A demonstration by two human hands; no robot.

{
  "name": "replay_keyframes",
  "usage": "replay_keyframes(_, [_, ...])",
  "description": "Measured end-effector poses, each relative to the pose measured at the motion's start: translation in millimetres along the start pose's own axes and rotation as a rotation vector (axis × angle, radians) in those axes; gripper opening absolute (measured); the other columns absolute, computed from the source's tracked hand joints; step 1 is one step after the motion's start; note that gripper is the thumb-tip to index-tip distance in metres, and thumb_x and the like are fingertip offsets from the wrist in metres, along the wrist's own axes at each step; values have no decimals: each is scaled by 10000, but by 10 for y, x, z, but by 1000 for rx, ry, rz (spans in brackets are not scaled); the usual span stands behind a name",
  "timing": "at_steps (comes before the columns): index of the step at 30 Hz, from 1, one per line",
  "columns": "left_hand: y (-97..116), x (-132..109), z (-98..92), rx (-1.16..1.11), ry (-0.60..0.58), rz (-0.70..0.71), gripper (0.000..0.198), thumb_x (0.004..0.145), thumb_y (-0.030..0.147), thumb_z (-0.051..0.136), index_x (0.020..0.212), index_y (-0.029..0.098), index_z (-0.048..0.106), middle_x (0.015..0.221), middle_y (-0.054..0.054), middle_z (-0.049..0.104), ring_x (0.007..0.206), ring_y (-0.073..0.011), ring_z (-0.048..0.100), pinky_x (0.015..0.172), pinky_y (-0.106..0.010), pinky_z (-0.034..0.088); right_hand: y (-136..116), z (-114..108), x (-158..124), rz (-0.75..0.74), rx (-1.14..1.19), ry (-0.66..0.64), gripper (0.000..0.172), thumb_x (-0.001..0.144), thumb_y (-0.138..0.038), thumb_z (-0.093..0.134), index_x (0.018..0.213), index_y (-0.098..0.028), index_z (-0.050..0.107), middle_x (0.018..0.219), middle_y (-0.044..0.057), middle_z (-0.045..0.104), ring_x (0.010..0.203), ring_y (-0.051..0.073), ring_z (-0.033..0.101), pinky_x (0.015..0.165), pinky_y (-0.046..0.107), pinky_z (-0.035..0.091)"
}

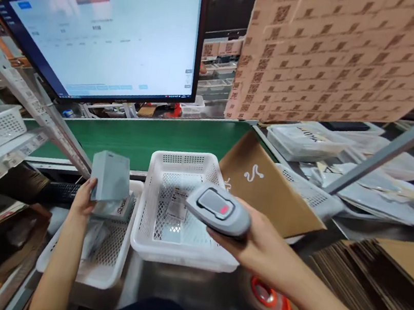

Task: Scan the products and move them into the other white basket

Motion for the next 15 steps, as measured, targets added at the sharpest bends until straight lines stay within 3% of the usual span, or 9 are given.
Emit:
replay_keyframes(3, [319, -115, 243, -501, -53, -98, 178, 963, 251, 659, 1091, 170, 752, 1028, -43, 825, 906, -164, 787, 861, -258, 653, -92, 208, 198, -17, 25, 1, 415, 889, -553, 783, 1130, -217, 746, 1168, 116, 806, 1040, 330, 779, 914, 471, 678])
replay_keyframes(5, [450, -243, 491, -703, -74, -188, 116, 917, 205, 719, 1010, 169, 777, 942, -21, 826, 826, -150, 780, 797, -239, 657, -151, 310, 323, -25, 111, 37, 476, 870, -520, 793, 1218, -200, 734, 1215, 128, 806, 1093, 337, 772, 988, 505, 656])
replay_keyframes(8, [635, -435, 847, -655, -145, -156, 153, 815, 235, 840, 953, 191, 788, 912, -5, 826, 782, -159, 776, 708, -230, 648, -248, 393, 491, -40, 296, 84, 560, 825, -472, 821, 1298, -188, 729, 1270, 124, 804, 1184, 344, 757, 1105, 531, 610])
replay_keyframes(12, [813, -619, 1313, -447, -421, 6, 519, 640, 465, 1008, 1041, 197, 817, 1006, -48, 835, 789, -201, 776, 618, -231, 612, -294, 308, 613, -31, 426, 169, 531, 752, -461, 878, 1201, -198, 772, 1213, 102, 823, 1200, 378, 757, 1091, 539, 624])
replay_keyframes(15, [885, -658, 1601, -335, -557, 127, 621, 689, 558, 977, 1179, 215, 810, 1144, -77, 830, 932, -234, 795, 754, -258, 639, -273, 193, 559, -30, 426, 187, 475, 779, -451, 844, 1183, -207, 794, 1205, 94, 827, 1211, 397, 755, 1102, 569, 615])
Point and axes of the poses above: each hand's wrist, its own x-axis towards the middle knuckle, its own z-axis out of the palm, y = z × x, the point moved 7 cm from there along x, towards the middle knuckle
